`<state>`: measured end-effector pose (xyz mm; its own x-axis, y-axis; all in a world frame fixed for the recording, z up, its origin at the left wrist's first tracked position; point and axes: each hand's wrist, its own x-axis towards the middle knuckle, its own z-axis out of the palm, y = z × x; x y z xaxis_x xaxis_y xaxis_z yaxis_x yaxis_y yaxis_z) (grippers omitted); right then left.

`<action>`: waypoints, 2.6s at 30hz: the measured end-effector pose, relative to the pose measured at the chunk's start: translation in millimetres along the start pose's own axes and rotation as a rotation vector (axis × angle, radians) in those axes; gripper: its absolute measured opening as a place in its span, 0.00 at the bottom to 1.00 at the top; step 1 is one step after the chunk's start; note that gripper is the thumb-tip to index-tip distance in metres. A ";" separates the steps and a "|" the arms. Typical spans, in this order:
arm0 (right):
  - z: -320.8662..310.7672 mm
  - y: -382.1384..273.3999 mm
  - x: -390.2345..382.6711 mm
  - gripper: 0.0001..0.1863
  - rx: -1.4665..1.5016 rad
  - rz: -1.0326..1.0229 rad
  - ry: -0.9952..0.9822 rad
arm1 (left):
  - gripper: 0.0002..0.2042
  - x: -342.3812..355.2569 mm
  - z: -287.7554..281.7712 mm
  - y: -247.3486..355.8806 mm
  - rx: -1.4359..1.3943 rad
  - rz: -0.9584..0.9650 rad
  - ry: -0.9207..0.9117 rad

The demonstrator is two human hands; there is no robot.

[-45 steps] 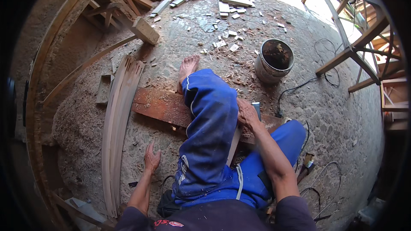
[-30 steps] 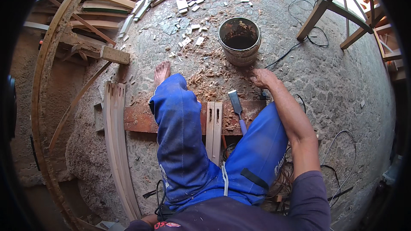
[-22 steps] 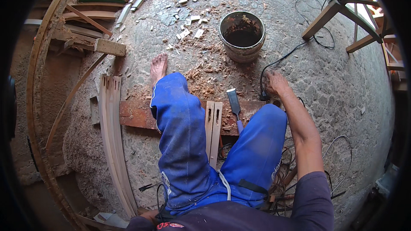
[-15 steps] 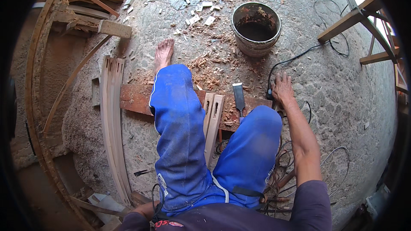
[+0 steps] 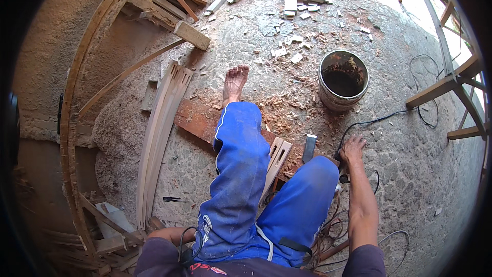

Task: The person sits on the floor and uses a chisel and hammer to carve a small wooden block. They repeatedly strike the chisel to shape the wood, then use a hand saw to cut the block. Finally, they place the finished piece with other similar blocks.

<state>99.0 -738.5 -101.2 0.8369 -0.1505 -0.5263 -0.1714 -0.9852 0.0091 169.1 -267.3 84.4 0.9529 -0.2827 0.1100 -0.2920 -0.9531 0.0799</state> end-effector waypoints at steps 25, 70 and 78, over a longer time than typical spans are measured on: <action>3.9 14.8 0.8 0.38 0.071 -0.006 0.037 | 0.33 189.1 13.4 -76.4 0.525 0.070 0.559; -208.3 -120.5 -22.9 0.28 0.080 -0.272 0.425 | 0.49 -280.2 40.4 -298.5 -1.752 -0.823 -0.423; -254.8 -410.9 -62.8 0.27 -0.135 -0.645 0.028 | 0.52 -382.7 86.5 -285.8 -2.322 -0.833 -1.079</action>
<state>249.3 -345.3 144.7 0.7632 0.4735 -0.4397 0.4344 -0.8797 -0.1934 -105.0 103.9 -66.3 0.3923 -0.7169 -0.5763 0.9163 0.3592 0.1770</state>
